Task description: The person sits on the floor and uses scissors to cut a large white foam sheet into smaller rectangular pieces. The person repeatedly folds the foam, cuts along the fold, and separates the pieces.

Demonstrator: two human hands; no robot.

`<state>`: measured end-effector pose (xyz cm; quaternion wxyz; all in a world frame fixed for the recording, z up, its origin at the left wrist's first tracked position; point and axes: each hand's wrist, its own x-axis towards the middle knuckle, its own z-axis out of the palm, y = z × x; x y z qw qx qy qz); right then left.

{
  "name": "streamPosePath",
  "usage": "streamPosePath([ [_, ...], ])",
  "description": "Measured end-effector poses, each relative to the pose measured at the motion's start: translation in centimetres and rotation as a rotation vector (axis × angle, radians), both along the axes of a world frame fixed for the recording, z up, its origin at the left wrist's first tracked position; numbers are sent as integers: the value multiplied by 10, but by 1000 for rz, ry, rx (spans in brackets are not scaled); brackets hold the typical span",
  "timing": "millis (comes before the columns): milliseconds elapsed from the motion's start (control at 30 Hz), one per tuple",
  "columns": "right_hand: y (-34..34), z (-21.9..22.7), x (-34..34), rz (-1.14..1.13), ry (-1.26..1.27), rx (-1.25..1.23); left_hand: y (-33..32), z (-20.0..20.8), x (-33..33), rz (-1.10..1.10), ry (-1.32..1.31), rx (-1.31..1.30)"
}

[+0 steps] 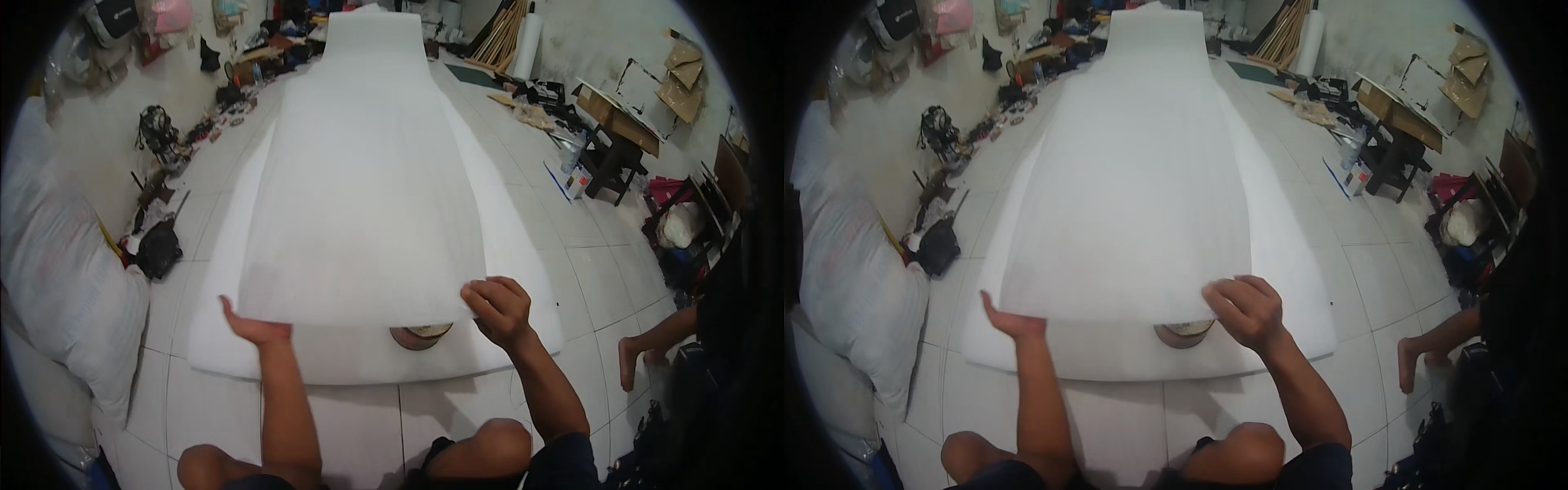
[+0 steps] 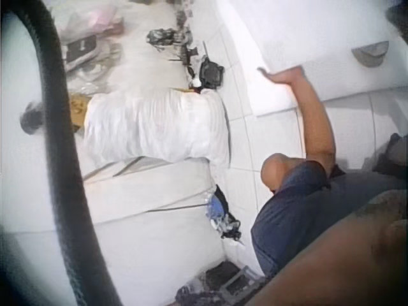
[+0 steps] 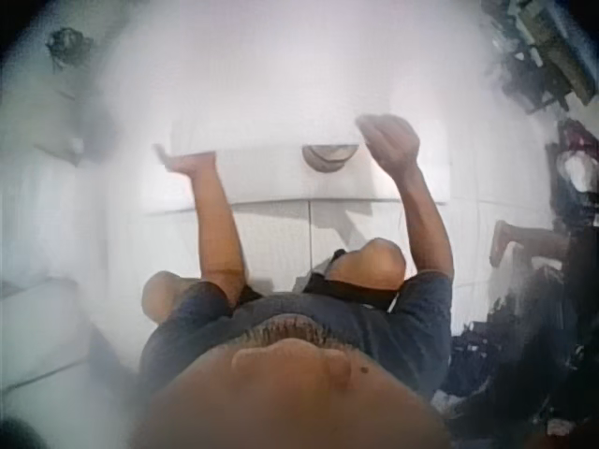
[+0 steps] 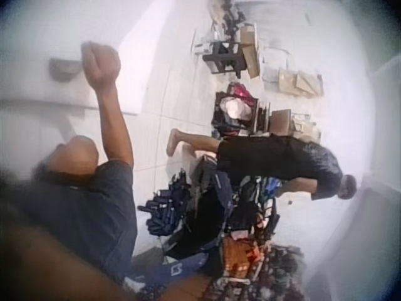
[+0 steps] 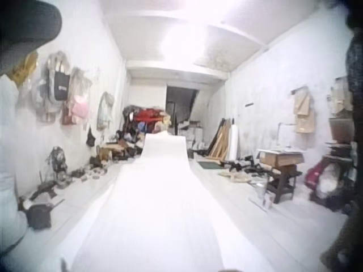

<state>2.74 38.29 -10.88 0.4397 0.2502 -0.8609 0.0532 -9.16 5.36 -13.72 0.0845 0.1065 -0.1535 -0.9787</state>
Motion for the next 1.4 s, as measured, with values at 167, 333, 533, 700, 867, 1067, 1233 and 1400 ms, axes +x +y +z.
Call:
streamPosePath([
  [167,13,-72,28,-323,-139,-173,-52,-31,-21,418,-40,-750],
  [333,1,-114,64,-610,-374,-296,-57,-121,1,678,-337,-1302],
  [533,-20,-162,105,-844,-231,-474,-61,-189,36,30,-391,-407],
  [700,-5,-172,106,-904,-486,-1056,-54,-204,30,-521,-325,-688],
  [867,-39,-189,79,-585,-670,-683,-46,-213,28,-409,-506,-1470],
  [1067,-36,-132,-33,-551,-660,-112,-66,-267,17,-621,-758,-1630],
  [1233,-40,-163,-76,-589,-634,-206,-49,-259,25,-706,-770,-1659],
  [1400,-21,-181,-68,-542,-779,-172,-47,-261,21,-704,-659,-1812],
])
